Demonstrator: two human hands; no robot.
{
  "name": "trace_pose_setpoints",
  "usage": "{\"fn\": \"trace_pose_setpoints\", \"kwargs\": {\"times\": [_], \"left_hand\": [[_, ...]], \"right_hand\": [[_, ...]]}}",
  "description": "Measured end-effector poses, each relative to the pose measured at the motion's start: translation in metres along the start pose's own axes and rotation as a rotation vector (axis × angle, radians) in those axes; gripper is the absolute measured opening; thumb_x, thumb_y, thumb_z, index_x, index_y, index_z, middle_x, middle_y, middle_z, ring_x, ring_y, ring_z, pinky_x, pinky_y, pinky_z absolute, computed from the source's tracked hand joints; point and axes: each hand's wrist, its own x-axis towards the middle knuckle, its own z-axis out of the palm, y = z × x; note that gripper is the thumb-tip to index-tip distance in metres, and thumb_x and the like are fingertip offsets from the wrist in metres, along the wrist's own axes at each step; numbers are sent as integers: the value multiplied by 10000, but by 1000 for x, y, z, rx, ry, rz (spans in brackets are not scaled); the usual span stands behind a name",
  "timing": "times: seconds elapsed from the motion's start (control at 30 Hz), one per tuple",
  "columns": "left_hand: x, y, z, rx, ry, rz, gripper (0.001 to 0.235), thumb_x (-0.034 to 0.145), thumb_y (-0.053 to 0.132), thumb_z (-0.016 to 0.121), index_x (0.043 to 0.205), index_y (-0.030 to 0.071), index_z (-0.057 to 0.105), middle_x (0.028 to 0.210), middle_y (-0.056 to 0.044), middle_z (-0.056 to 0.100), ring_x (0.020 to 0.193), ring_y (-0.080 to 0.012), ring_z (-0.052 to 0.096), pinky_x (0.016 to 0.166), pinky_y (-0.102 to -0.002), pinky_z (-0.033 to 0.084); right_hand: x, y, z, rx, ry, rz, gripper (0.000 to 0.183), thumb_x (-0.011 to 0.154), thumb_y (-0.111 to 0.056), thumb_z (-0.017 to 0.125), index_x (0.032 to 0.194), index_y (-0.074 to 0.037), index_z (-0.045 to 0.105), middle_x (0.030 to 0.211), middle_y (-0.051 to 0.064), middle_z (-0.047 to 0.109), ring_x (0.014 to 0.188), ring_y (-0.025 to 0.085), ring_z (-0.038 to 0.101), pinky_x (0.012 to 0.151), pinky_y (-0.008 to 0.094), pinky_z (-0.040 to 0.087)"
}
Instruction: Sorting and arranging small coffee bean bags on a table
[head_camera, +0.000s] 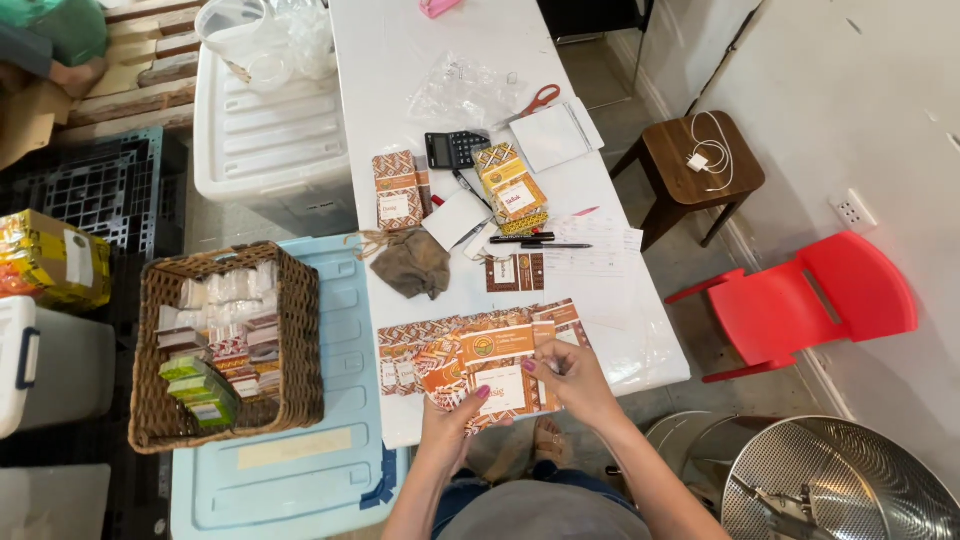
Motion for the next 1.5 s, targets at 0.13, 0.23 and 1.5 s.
{"fn": "trace_pose_setpoints", "kwargs": {"times": [0.13,0.23,1.5], "left_hand": [[-4,-10,10,-57,25,-50,453,777,-46,773,1209,-16,641,1154,-240,757,1086,-380,729,898,-554,623],[-4,-23,10,-68,16,-11,451,791,-48,765,1216,-3,623,1178,-238,747,1110,-377,716,949,-541,604],[-19,-70,48,-205,62,107,437,829,-83,695,1246,-20,581,1181,-232,709,969,-411,722,572,-594,668]], "right_hand": [[0,2,-24,3,-55,32,255,988,-199,705,751,-125,647,664,-39,548,498,54,316,490,242,234],[0,8,-46,67,-171,58,250,999,-201,662,767,-109,662,758,-6,666,722,118,592,715,277,466],[-7,11,-104,-70,-132,29,567,939,-26,461,1462,-246,441,1222,98,646,859,222,707,541,321,593]]}}
